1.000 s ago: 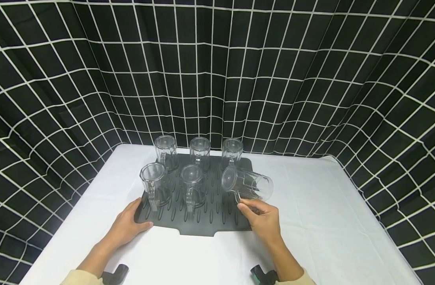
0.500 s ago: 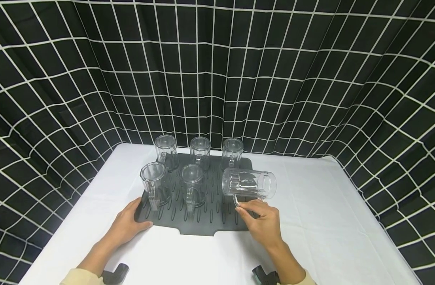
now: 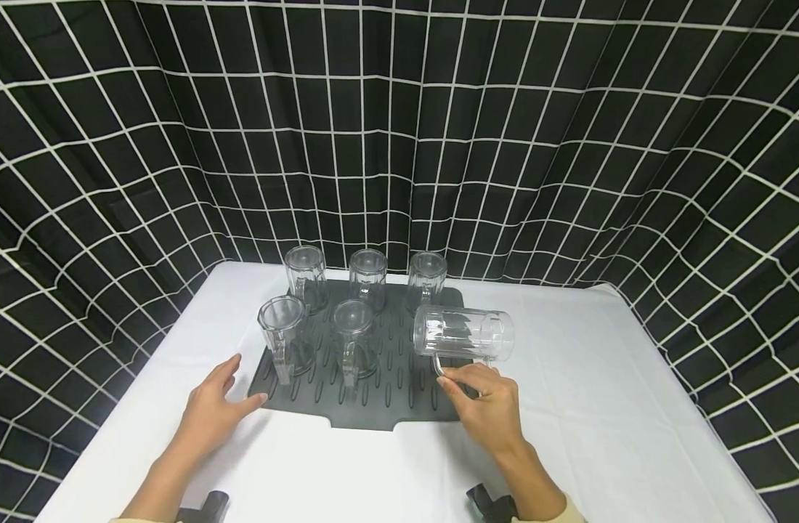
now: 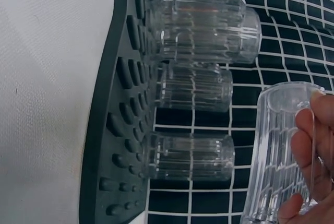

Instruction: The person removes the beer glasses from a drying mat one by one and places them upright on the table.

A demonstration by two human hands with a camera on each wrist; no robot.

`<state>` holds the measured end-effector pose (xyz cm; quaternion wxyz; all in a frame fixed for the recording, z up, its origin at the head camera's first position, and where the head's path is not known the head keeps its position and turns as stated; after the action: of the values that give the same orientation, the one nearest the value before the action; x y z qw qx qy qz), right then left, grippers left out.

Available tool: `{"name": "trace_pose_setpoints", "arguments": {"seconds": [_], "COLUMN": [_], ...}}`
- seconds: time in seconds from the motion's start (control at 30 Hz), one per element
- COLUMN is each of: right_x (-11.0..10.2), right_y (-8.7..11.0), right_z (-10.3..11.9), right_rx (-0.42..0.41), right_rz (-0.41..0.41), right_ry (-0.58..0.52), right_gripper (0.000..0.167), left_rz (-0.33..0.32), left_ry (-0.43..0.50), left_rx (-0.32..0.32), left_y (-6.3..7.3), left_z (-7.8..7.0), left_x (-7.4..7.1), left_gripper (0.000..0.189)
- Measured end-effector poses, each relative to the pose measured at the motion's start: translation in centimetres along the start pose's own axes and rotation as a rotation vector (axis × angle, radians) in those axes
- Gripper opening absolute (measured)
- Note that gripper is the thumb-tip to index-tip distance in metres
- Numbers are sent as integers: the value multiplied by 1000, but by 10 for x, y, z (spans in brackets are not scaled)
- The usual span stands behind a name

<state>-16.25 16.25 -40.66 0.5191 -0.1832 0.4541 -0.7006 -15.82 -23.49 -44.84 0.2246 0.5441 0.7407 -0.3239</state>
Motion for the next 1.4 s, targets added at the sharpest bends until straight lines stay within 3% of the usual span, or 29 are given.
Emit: {"name": "trace_pose_setpoints", "arguments": {"seconds": [0.13,0.27,0.4,0.53,0.67,0.77,1.03,1.27,1.4], "right_x": [-1,-2,-2,-3,-4,-3,-3,-3,-3], "right_y": [-1,-1,0,2,1,1,0,-2,-1], "right_z": [2,5,7,9,12,14,21,31,39], "right_rx": [-25,-31,-41,-73,-87,-83,-118,-154,-161], "right_rz": [-29,-29,-21,-11,-2,6,12,19,42], "right_ry": [-7,-5,2,11,16,15,8,8,-9], "right_gripper": [17,17,17,18,18,18,19,16,9], "left_rz": [-135,-274,-336,-346,-319,-281,-140,11,71], "left_ry": [39,97,223,361,498,571,661,672,672], "left_rx": [48,137,241,354,427,441,394,379,345], "left_y": [5,9,11,12,10,9,9,6,6], "left_z": [-25,-51,-76,-100,-120,-133,-162,-184,-189], "left_x": [-20,-31,-31,-20,-7,3,31,56,66], "left_gripper": [89,87,86,83,80,79,77,79,79]}}
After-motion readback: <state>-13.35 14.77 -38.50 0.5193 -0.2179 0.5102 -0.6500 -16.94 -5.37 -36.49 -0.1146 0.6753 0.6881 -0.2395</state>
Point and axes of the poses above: each hand's wrist, its own y-axis away from the middle knuckle, its own x-axis out of the palm, z = x × y, the point moved 3 cm from there along -y, towards the middle knuckle, and after that the axes turned 11 degrees about -z, right-handed, at the moved point
